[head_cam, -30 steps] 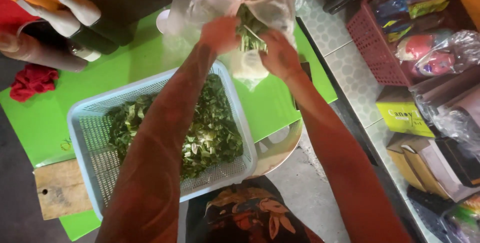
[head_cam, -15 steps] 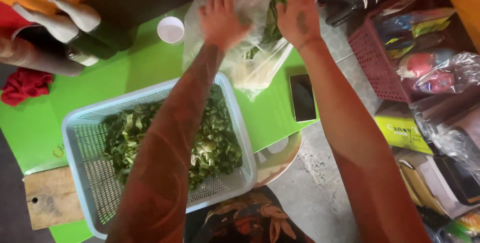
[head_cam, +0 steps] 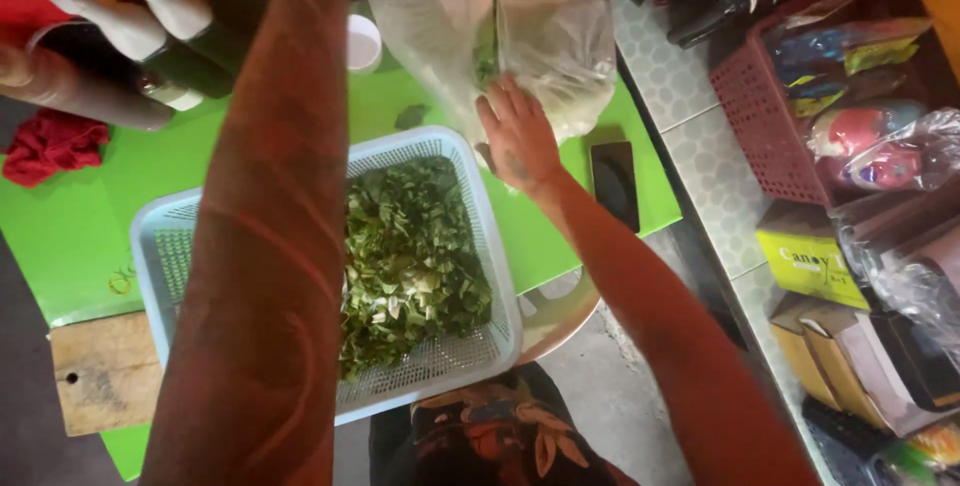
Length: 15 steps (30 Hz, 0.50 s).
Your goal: The person chops green leafy vegetables using a large knife over a white colander. They repeatedly gather bunches of greens, chop them into smaller pieces, and add them to the colander.
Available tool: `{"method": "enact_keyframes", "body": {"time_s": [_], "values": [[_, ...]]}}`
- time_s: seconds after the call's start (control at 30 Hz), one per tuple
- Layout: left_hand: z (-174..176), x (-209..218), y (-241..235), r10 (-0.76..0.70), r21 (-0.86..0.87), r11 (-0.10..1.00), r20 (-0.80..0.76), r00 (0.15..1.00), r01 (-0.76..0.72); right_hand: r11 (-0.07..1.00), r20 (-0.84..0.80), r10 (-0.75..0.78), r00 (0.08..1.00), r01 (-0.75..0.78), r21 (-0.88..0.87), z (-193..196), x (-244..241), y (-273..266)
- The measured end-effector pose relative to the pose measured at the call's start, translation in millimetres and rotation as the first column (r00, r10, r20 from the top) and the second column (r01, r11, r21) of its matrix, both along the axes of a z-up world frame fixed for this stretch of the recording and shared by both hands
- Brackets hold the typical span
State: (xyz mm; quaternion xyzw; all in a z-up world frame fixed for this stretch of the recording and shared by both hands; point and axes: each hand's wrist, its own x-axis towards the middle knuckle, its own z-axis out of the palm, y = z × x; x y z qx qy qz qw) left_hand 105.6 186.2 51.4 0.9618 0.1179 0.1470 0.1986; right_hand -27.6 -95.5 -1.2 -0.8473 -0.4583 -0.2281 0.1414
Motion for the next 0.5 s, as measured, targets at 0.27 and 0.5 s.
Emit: {"method": "enact_keyframes", "body": {"time_s": [0.27, 0.5], "values": [[7.3, -136.7, -81.2, -0.336, 0.063, 0.941, 0.046, 0.941, 0.333, 0.976, -0.328, -0.161, 0.931, 0.101, -0.191, -57.9, 27.8, -13.9], [24.7, -160.6, -120.0, -0.567, 0.253, 0.775, -0.128, 0.814, 0.579, 0.998, -0.559, -0.061, 0.827, 0.042, -0.048, 4.7, 17.5, -24.7]]}}
